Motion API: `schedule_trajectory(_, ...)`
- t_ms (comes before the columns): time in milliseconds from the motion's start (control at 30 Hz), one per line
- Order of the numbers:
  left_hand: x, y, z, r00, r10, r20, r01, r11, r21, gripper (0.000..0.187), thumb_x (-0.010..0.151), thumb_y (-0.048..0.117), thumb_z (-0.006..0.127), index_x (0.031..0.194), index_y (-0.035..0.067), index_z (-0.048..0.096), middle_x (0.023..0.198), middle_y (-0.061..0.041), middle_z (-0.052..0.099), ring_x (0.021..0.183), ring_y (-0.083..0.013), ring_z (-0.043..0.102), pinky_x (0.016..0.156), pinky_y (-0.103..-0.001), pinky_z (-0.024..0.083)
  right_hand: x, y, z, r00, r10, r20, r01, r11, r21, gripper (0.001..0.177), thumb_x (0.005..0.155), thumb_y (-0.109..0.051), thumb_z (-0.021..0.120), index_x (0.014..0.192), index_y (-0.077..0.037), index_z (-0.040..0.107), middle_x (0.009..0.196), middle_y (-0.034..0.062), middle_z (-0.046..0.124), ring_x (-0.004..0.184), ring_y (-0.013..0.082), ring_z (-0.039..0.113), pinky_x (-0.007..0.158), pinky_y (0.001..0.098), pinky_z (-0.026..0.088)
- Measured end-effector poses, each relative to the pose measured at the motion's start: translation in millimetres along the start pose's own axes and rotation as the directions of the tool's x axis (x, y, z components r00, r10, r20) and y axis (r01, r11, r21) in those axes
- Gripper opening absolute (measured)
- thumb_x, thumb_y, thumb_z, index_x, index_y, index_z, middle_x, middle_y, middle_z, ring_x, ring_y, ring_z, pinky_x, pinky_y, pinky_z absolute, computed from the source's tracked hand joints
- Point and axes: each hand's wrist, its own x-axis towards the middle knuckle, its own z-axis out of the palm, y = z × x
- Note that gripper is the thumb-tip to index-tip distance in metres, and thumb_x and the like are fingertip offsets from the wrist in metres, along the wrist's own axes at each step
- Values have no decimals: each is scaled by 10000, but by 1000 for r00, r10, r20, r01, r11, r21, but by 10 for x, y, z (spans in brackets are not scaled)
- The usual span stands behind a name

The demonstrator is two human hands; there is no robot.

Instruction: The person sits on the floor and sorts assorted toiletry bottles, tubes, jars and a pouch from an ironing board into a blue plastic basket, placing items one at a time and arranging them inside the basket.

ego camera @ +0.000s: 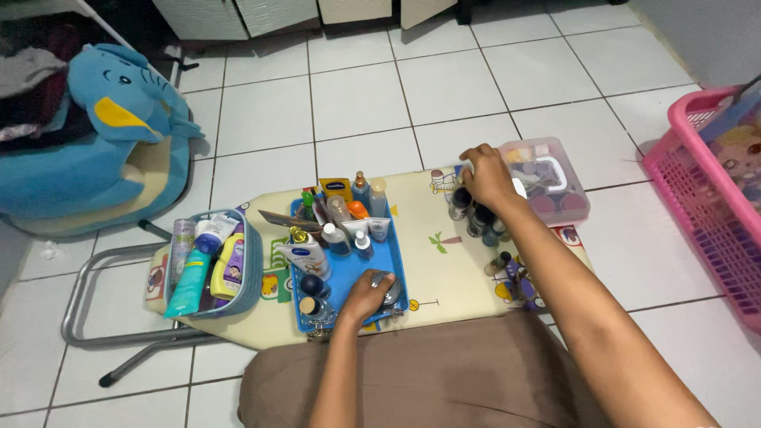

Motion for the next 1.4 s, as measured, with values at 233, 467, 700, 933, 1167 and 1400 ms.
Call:
schedule_trajectory(233,49,-168,-48,999,1,32,3,992,-123,563,909,428,678,1244,-24,655,1158,-163,749,1048,-223,707,907,-342,551,307,197,243,935,235,267,-207,969,-132,431,811,-199,815,1216,-116,693,1235,184,634,1173,381,592,967,464,498)
schedule_trajectory(467,16,-213,-59,1000,-26,-11,26,998,-51,676,960,528,635,1344,-26,583,1284,-187,653,1180,-227,604,1010,-340,466,335,471,460,932,259,254,-228,963,-146,269,805,-40,741,1061,-113,781,1071,198,733,1000,382,704,890,450,561)
schedule_trajectory(700,-4,-150,-239,993,-73,-94,60,989,-135,849,909,606,599,1484,9,414,1400,-222,579,1317,-295,557,1097,-361,417,258,-31,-80,987,147,-59,-138,980,143,272,801,-9,781,1065,23,725,919,226,724,829,350,701,748,419,550)
schedule_trajectory(933,75,-109,-391,982,34,-184,-57,991,-123,735,971,595,529,1377,-15,569,1326,-228,652,1261,-287,606,1063,-361,438,46,-841,-617,997,-22,-69,49,906,421,278,864,-68,813,1119,17,741,864,124,753,741,155,675,707,305,561)
schedule_trajectory(1167,613,-441,-311,984,156,-82,-160,986,-36,409,903,190,579,1226,-35,688,1148,-190,746,1118,-274,690,983,-357,499,-252,-1346,-111,953,-242,181,141,887,441,290,834,-61,776,1110,10,725,951,155,770,766,207,736,704,330,579)
schedule_trajectory(1400,1411,-907,-116,968,176,180,-203,969,142,427,863,21,482,1207,-19,732,1216,-197,738,1158,-260,680,1033,-343,486,-419,-1408,539,920,-279,274,170,916,363,268,784,-10,736,1051,-10,719,933,189,729,848,364,694,776,432,553)
